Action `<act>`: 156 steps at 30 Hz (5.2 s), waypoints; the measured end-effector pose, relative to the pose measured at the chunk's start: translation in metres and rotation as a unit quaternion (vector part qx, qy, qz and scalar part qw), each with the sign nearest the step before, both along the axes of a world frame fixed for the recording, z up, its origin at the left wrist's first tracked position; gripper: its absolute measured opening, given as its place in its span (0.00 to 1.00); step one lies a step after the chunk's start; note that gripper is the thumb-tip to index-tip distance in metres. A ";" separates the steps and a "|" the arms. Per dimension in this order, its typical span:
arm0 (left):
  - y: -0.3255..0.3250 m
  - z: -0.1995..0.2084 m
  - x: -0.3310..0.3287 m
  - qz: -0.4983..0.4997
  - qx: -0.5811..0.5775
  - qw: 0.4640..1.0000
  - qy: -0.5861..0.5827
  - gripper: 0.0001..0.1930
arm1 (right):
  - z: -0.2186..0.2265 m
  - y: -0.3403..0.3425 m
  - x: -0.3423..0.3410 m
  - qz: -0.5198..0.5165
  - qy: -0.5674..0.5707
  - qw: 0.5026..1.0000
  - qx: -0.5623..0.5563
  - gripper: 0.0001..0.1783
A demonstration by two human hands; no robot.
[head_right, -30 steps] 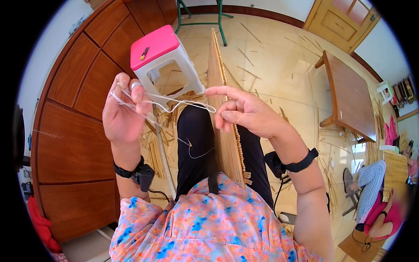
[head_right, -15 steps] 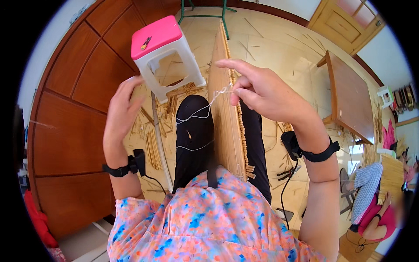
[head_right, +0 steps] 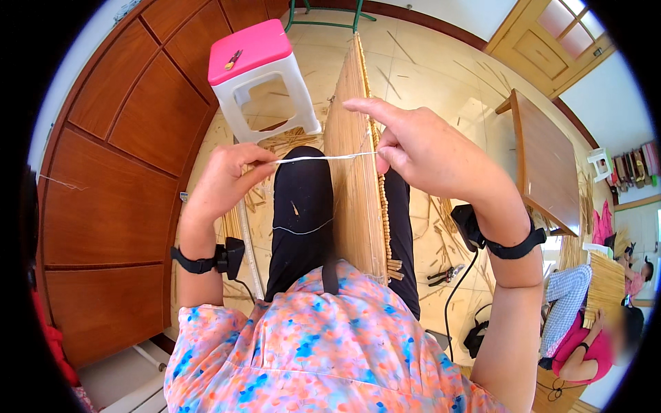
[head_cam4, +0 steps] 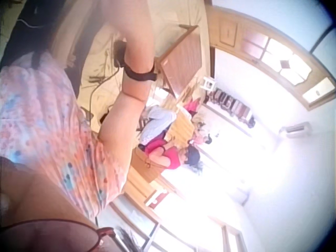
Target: The person uses a needle and white thread to sew along the edge of a bamboo mat, repeatedly looping the thread through the bamboo slats to secure them together.
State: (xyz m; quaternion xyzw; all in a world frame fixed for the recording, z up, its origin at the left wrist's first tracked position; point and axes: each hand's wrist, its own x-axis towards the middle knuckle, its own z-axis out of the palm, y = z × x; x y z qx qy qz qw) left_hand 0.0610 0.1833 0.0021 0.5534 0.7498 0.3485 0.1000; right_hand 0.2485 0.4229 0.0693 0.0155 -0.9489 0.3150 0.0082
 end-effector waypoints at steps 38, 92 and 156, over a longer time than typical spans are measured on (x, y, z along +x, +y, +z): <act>0.127 -0.109 0.018 -0.048 0.100 0.930 -0.350 0.04 | -0.137 0.013 -0.005 -0.443 -0.020 0.891 -0.103 0.11; -0.055 0.018 0.073 0.104 0.294 0.947 -0.083 0.06 | 0.048 -0.042 -0.032 -0.139 0.524 0.786 0.298 0.17; 0.151 -0.090 0.045 -0.033 0.077 0.899 -0.431 0.04 | -0.142 0.018 -0.003 -0.450 0.096 0.888 0.008 0.15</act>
